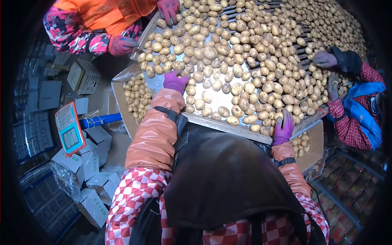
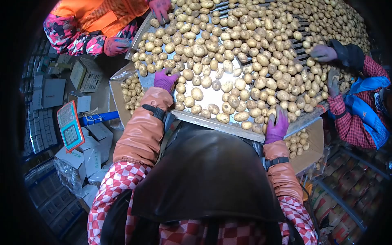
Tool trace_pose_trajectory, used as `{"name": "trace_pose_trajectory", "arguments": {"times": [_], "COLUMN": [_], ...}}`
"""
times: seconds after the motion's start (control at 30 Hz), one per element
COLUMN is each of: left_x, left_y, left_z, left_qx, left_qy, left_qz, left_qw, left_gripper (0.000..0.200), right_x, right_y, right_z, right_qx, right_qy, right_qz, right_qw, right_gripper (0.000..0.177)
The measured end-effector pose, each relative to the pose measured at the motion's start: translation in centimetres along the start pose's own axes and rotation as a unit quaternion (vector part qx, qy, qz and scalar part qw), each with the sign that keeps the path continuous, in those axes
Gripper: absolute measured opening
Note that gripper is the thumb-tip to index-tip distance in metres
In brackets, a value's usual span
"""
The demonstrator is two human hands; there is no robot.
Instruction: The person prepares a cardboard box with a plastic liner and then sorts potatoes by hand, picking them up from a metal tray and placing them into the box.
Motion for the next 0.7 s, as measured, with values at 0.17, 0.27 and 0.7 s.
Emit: {"name": "trace_pose_trajectory", "arguments": {"times": [0.17,0.27,0.7], "left_x": [-1.8,-3.4,-15.1], "left_y": [-1.2,-2.7,-5.4], "left_z": [0.5,1.1,-7.5], "left_qx": [0.024,0.104,-0.024], "left_qy": [-0.046,-0.077,0.214], "left_qz": [0.048,0.102,0.117], "left_qw": [0.998,0.986,0.97], "left_gripper": [0.054,0.05,0.052], "right_x": [0.2,0.2,0.0], "right_y": [-0.1,-0.2,0.1], "right_z": [0.3,0.3,0.0], "right_qx": [-0.009,-0.007,-0.01], "right_qy": [0.003,0.009,0.025], "right_qz": [0.008,0.003,-0.017], "right_qw": [1.0,1.0,0.999], "right_gripper": [0.043,0.042,0.041]}}
Point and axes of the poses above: each hand's wrist, its own y-axis towards the middle knuckle, its own x-axis out of the palm, z = x × y, the point moved 2 cm from there along y, towards the middle knuckle, and after that the axes turned 7 degrees about z, right-handed, at the moved point
